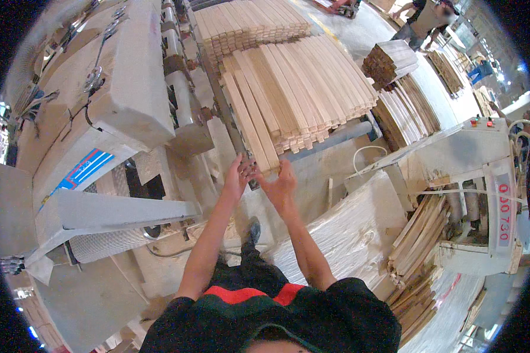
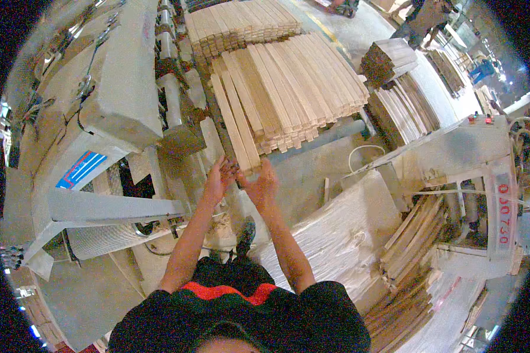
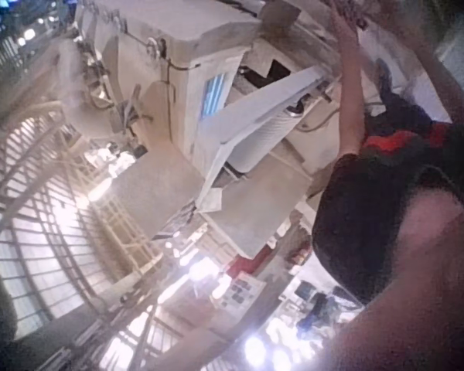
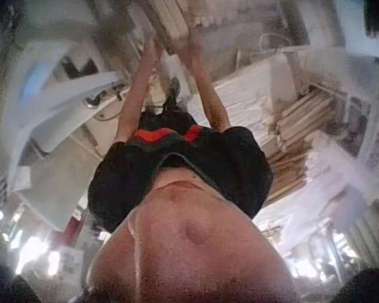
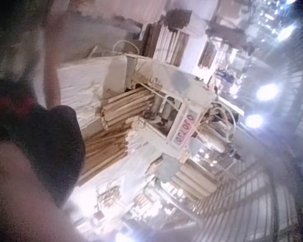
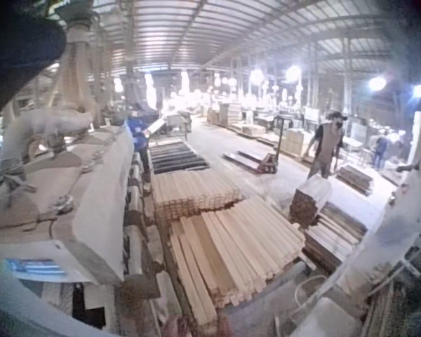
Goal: The person repeatedly picks up wooden planks from a stack and feeds them into a woodworking machine. They handle the planks one at a time or in small groups, placing them onto the machine's input surface and then returning to the stack to retrieve more.
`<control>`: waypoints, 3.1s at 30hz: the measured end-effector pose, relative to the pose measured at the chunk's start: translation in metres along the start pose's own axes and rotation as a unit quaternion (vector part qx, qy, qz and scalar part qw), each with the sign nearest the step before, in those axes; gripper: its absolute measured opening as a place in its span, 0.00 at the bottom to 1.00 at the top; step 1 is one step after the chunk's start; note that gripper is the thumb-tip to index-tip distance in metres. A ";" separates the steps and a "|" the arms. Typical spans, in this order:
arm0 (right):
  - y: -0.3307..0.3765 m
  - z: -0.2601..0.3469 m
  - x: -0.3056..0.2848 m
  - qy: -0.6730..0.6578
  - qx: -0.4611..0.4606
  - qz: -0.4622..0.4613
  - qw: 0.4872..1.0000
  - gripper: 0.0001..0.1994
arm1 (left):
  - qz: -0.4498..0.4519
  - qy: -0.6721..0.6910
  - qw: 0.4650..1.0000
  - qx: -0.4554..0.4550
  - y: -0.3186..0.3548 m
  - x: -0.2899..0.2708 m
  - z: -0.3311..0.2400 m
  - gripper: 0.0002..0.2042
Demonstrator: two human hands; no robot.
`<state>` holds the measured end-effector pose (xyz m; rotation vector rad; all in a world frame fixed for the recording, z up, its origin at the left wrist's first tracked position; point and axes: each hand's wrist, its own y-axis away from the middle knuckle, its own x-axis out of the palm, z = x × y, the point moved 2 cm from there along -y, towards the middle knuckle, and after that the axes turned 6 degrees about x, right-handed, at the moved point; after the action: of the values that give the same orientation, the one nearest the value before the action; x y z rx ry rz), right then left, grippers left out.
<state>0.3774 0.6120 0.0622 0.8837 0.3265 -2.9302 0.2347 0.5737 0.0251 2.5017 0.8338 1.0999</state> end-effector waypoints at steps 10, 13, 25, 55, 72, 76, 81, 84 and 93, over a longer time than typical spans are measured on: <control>0.048 -0.008 -0.031 -0.006 -0.046 -0.060 0.997 0.30 | -0.034 -0.103 0.991 0.079 -0.005 0.066 0.011 0.16; 0.033 -0.007 -0.033 0.012 -0.033 -0.077 0.996 0.29 | 0.013 -0.124 0.984 0.125 -0.011 0.088 -0.009 0.16; -0.108 -0.009 -0.012 0.112 0.065 -0.088 0.988 0.36 | 0.074 -0.377 0.909 0.160 -0.066 0.130 0.000 0.27; 0.091 0.070 -0.060 0.169 0.178 0.048 0.968 0.52 | 0.119 0.092 0.975 -0.163 0.051 0.000 0.011 0.32; 0.552 0.134 -0.037 0.203 0.030 0.038 0.978 0.58 | 0.270 0.262 0.908 -0.185 0.305 -0.266 -0.027 0.25; 0.532 0.219 0.032 0.210 0.105 0.140 0.962 0.57 | 0.164 0.198 0.966 0.011 0.300 -0.336 -0.119 0.30; 0.513 0.296 0.153 0.216 0.047 0.165 0.961 0.59 | 0.127 0.195 0.969 0.083 0.307 -0.413 -0.184 0.39; 0.509 0.313 0.220 0.217 0.064 0.151 0.962 0.58 | 0.132 0.210 0.963 0.100 0.311 -0.460 -0.177 0.42; 0.498 0.342 0.267 0.222 0.088 0.174 0.955 0.56 | 0.096 0.345 0.928 0.105 0.334 -0.505 -0.128 0.40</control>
<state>0.0308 0.0514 0.1009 1.4586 -0.0733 -2.4423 -0.0030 0.0042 -0.0260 2.3956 0.9167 2.1305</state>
